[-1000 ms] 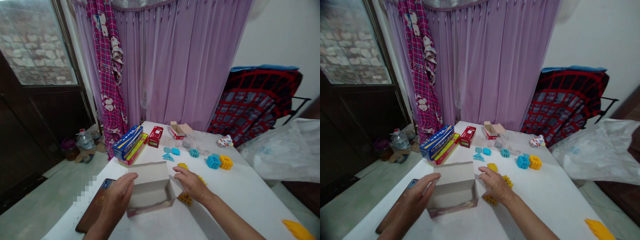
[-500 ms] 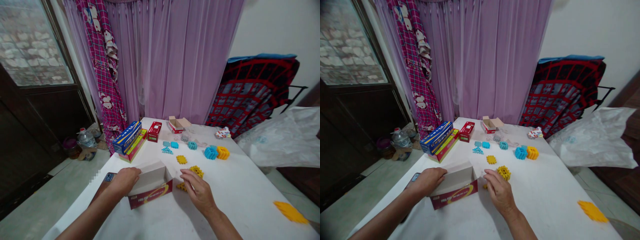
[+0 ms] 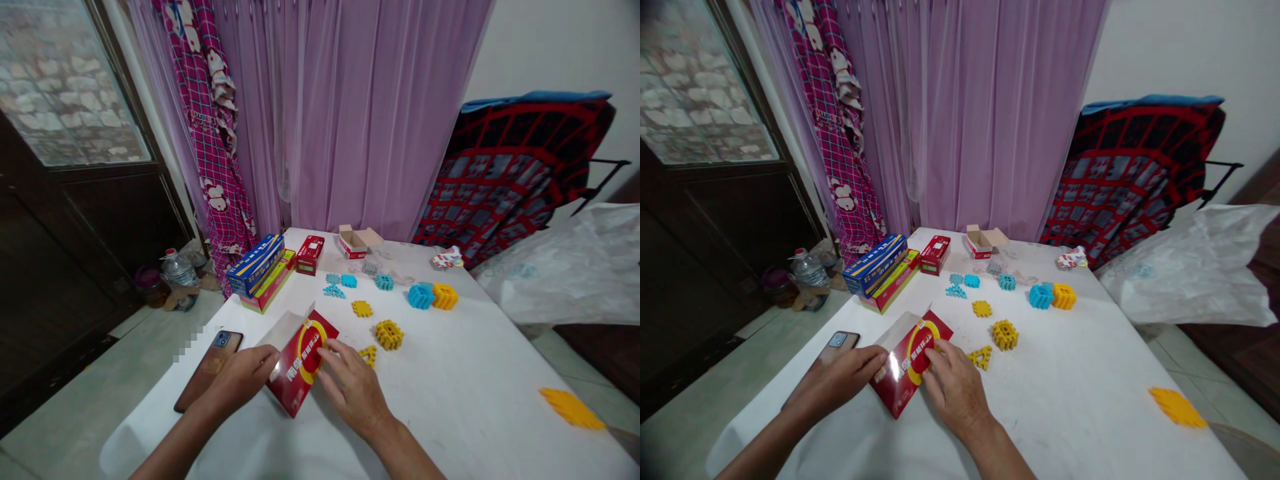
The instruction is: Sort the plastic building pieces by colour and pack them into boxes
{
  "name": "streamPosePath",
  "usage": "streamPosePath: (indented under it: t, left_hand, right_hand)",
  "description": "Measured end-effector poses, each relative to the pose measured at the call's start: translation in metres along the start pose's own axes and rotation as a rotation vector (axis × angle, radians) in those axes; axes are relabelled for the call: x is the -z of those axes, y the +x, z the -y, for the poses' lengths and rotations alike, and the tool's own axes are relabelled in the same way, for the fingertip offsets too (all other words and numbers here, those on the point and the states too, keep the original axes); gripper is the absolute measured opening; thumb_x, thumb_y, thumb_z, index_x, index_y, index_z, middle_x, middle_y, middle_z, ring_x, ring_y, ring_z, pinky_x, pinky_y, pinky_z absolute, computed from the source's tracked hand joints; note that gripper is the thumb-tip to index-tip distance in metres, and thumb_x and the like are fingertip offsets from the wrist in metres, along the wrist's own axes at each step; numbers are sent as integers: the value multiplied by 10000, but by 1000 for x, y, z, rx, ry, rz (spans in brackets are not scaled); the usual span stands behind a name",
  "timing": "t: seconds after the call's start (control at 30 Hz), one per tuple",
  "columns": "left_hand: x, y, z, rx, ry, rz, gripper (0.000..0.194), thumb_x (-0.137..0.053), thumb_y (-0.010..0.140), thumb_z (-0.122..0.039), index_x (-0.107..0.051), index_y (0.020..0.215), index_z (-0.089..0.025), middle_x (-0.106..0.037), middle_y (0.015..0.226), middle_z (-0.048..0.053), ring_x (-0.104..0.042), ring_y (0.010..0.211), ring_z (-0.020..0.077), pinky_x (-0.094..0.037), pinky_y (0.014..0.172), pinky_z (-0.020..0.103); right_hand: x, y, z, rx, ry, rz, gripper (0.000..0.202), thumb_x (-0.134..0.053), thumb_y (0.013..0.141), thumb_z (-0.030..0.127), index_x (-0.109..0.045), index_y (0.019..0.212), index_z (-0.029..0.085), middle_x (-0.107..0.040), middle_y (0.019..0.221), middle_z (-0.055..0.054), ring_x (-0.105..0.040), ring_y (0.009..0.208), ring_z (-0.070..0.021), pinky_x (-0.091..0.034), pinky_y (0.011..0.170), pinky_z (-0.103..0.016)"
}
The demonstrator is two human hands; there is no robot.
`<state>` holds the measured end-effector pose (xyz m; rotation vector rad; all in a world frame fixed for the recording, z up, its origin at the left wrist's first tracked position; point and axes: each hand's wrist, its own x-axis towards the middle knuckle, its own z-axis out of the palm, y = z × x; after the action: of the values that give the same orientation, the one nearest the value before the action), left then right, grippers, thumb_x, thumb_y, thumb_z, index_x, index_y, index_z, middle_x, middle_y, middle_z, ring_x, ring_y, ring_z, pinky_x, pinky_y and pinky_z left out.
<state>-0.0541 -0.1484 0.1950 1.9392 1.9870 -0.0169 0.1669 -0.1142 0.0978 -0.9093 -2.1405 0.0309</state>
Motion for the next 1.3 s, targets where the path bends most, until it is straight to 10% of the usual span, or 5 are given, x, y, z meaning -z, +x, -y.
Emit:
streamPosePath:
  t: [0.23, 0.57, 0.9, 1.3]
  left_hand:
    - [-9, 10, 13, -4, -86, -21, 219, -474, 868, -283, -681, 934, -253, -742, 837, -21, -677, 763, 144, -422, 603, 213]
    - [-44, 14, -29, -205, 181, -91, 242, -470, 943, -273, -685, 957, -162, -725, 934, 113, -685, 917, 257, -521, 862, 421]
    - [-31, 13, 49, -513, 93, -267, 428, -605, 884, -319, -575, 1310, -342, -522, 1443, 81, -493, 1317, 284, -414, 1089, 490]
    - [-85, 11, 48, -497, 45, -429, 441, -358, 970, -169, -528, 1345, -329, -581, 1393, 69, -498, 1319, 223, -306, 1117, 601]
  right_hand:
    - [12, -1, -5, 10, 31, -37, 261, -528, 901, 177, -666, 1119, 215, -660, 1199, -119, -648, 1056, -225, -582, 847, -364]
    - [9, 0, -8, 20, -8, -49, 274, -504, 894, 147, -682, 1090, 217, -682, 1164, -111, -651, 1034, -213, -569, 848, -354]
    - [-5, 6, -9, -16, 49, 39, 268, -495, 897, 160, -690, 1067, 228, -681, 1168, -102, -640, 1038, -222, -557, 859, -382]
    - [-14, 40, 1, 89, 4, 165, 407, -515, 851, 80, -642, 1206, 232, -631, 1291, -93, -531, 1218, -265, -472, 962, -427]
